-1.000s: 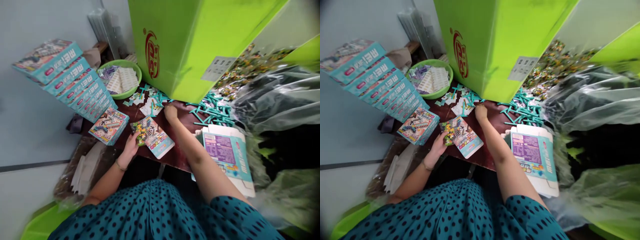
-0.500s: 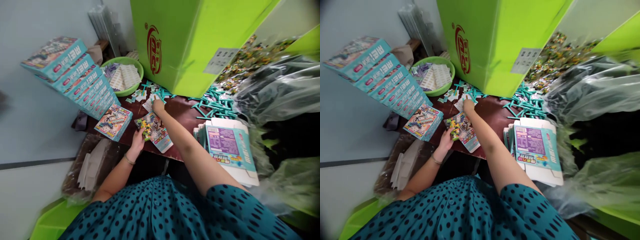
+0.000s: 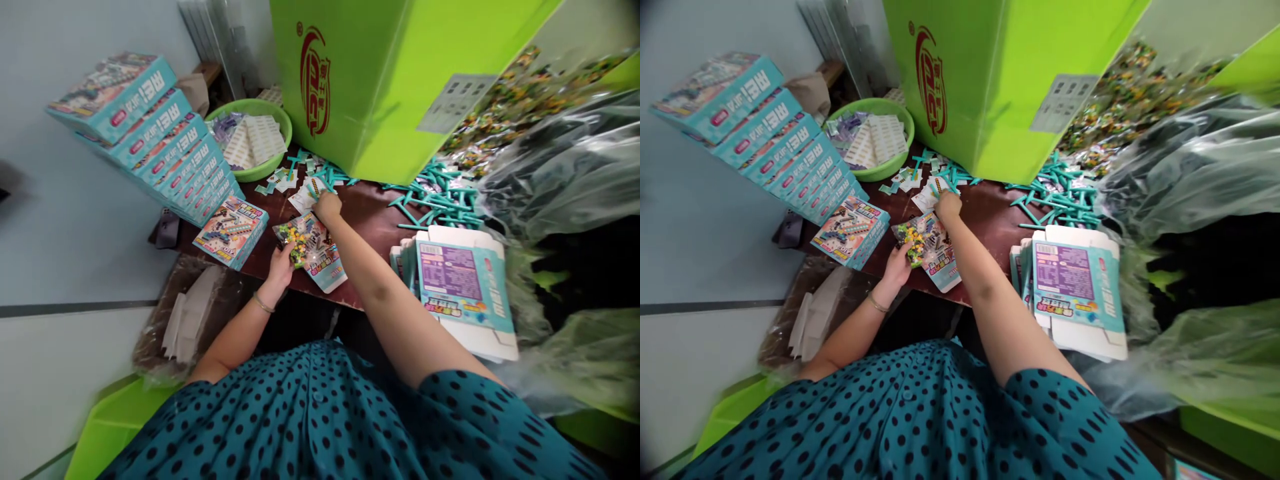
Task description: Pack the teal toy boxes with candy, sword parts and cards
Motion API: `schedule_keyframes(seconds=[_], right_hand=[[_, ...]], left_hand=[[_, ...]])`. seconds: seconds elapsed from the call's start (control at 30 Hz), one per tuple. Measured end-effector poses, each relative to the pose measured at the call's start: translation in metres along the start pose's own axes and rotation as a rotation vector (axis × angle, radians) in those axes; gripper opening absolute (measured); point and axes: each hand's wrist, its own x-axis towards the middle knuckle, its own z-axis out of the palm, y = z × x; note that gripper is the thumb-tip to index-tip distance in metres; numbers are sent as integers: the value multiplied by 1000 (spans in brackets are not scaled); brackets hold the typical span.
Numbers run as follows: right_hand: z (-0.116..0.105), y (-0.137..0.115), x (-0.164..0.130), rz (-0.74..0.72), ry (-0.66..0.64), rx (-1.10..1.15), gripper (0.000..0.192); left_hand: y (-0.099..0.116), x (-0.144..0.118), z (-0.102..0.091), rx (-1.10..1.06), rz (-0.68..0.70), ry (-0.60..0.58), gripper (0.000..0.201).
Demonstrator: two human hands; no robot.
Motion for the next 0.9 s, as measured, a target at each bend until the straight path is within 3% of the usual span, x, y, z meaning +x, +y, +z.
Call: schedule_keyframes(seconds=[0.07, 0.17, 0.27, 0.37, 0.43, 0.5, 0.6, 0.7, 0.8, 0.9], right_hand=[[-15, 12, -12, 8, 35, 31, 36], [-25, 25, -66, -153, 60, 163, 27], [-14, 23, -139, -371, 69, 226, 21], [5, 23, -182, -379, 211, 411, 29], [12, 33, -188, -283, 254, 680, 52], [13, 47, -189, -190, 180, 979, 72], [7, 65, -198, -84, 87, 1302, 82], [-1, 73, -218, -39, 122, 1439, 92], [-7, 81, -231, -36, 155, 1472, 100], [-17, 109, -232, -8, 230, 1391, 103]], left_hand=[[1, -1, -1, -2, -2, 10, 36], [0, -1, 5, -9, 7, -49, 37], [-4, -1, 19, 8, 54, -73, 35], [-10, -6, 36, 39, 99, -17, 36], [-16, -14, 44, 60, 138, -61, 41], [-22, -23, 48, 129, 239, -125, 45], [-31, -33, 50, 316, 398, -211, 55], [-41, -38, 55, 443, 443, -290, 62], [-52, -44, 60, 468, 361, -375, 59], [-55, -51, 48, 727, 412, -563, 71]])
